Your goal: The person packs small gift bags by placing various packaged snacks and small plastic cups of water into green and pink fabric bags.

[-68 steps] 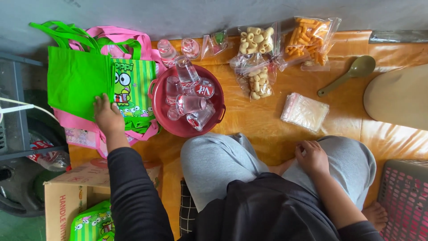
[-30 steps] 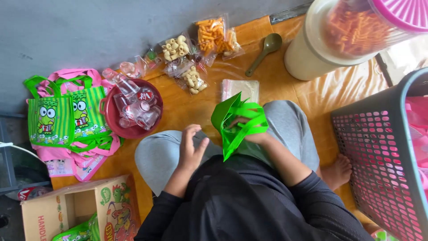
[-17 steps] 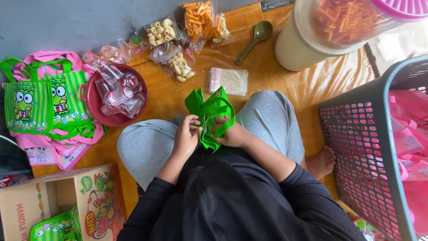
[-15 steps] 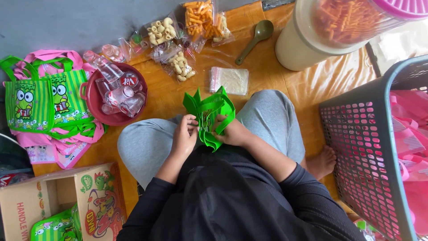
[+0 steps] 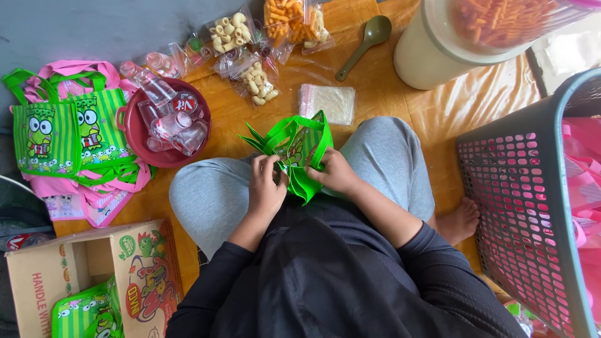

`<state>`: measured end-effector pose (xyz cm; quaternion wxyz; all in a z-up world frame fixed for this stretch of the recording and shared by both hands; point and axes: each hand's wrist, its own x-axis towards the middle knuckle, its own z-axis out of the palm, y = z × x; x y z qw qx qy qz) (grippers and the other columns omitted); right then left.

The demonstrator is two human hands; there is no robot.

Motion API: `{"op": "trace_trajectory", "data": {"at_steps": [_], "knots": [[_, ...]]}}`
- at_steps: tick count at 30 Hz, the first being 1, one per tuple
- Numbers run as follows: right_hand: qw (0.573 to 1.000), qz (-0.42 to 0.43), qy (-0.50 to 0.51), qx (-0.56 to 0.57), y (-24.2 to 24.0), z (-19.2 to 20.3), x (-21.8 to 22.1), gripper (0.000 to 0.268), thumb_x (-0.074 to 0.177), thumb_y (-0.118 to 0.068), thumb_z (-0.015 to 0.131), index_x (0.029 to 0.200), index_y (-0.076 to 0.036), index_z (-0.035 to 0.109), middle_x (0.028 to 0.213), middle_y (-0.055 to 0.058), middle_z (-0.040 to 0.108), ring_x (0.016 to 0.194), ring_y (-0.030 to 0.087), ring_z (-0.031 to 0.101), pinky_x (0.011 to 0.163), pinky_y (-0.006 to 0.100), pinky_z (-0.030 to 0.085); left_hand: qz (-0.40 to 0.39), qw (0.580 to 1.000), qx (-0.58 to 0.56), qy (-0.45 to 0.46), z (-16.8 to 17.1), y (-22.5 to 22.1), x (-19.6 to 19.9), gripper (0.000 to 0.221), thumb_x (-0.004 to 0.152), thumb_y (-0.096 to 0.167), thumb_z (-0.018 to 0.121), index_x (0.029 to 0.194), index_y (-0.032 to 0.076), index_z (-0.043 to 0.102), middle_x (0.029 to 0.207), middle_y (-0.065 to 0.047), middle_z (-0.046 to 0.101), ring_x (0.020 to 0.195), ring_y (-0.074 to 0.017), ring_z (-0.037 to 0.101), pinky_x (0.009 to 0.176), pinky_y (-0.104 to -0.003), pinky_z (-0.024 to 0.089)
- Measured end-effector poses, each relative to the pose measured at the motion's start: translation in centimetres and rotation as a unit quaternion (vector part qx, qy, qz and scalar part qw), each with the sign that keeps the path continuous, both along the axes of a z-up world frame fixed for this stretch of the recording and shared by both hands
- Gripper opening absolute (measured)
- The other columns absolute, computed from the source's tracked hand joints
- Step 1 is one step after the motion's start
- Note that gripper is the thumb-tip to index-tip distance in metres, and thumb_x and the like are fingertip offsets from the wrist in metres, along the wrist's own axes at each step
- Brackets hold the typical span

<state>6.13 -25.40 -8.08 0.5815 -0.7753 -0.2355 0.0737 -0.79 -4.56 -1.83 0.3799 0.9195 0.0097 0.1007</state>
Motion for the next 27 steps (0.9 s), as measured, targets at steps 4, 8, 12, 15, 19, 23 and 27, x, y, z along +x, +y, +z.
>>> {"op": "trace_trajectory", "data": {"at_steps": [4,8,12,15,19,23,27], "knots": [[1.0,0.008,0.004,0.02,0.1,0.7,-0.2,0.007,0.08,-0.017,0.082,0.082,-0.012,0.077,0.092,0.011,0.068,0.089,0.034,0.072,0.08,0.042,0.058,-0.022,0.999,0.045,0.022,-0.6,0.3,-0.4,0.052,0.077,0.012,0.08,0.123,0.01,0.057,0.114,-0.012,0.052,0.082,-0.0301,0.071,0.065,-0.044,0.065],[1.0,0.007,0.003,0.03,0.2,0.3,-0.3,0.008,0.079,-0.016,0.082,0.08,-0.011,0.076,0.09,0.012,0.069,0.087,0.034,0.072,0.078,0.042,0.057,0.012,0.998,0.025,0.057,-1.8,0.6,-0.6,0.029,0.089,0.016,0.072,0.115,0.011,0.058,0.093,-0.008,0.06,0.072,-0.0285,0.071,0.06,-0.042,0.06],[0.999,-0.024,0.011,0.046,-0.3,-0.7,0.5,0.008,0.081,-0.016,0.082,0.08,-0.011,0.076,0.092,0.013,0.07,0.089,0.033,0.071,0.079,0.041,0.057,0.033,0.992,-0.037,0.119,-1.9,0.7,-0.4,0.023,0.093,0.015,0.067,0.113,0.014,0.056,0.086,-0.007,0.065,0.072,-0.0297,0.072,0.062,-0.042,0.058],[0.987,-0.136,0.063,0.058,-2.0,-2.4,1.8,0.008,0.082,-0.012,0.08,0.088,-0.006,0.078,0.092,0.02,0.066,0.091,0.036,0.069,0.084,0.046,0.053,0.066,0.995,-0.014,0.07,-1.9,1.6,-0.4,0.025,0.09,0.009,0.064,0.113,0.015,0.058,0.082,-0.008,0.06,0.072,-0.0338,0.07,0.062,-0.045,0.057],[0.968,-0.195,0.121,0.099,-4.3,-3.7,2.9,0.008,0.09,-0.011,0.076,0.095,-0.006,0.079,0.094,0.014,0.07,0.094,0.023,0.067,0.087,0.039,0.051,0.091,0.994,0.046,0.026,-2.3,4.2,-1.4,0.041,0.084,0.005,0.062,0.123,0.018,0.059,0.087,-0.008,0.056,0.079,-0.0327,0.067,0.07,-0.043,0.058],[0.962,-0.193,0.145,0.131,-3.7,-2.8,2.4,0.007,0.09,-0.01,0.078,0.095,-0.005,0.078,0.096,0.014,0.071,0.094,0.024,0.067,0.089,0.04,0.052,0.088,0.985,0.146,0.024,-4.4,5.4,-3.4,0.046,0.075,0.006,0.064,0.118,0.022,0.066,0.097,-0.007,0.053,0.087,-0.0337,0.064,0.08,-0.046,0.056],[0.987,-0.139,-0.029,0.076,-3.2,-4.9,2.4,0.009,0.087,-0.016,0.085,0.091,-0.011,0.079,0.104,0.011,0.065,0.094,0.027,0.067,0.085,0.04,0.053,0.069,0.985,0.136,-0.086,-3.5,5.5,-2.9,0.038,0.078,0.015,0.072,0.115,0.019,0.065,0.115,-0.007,0.049,0.102,-0.0298,0.061,0.092,-0.042,0.05]]}}
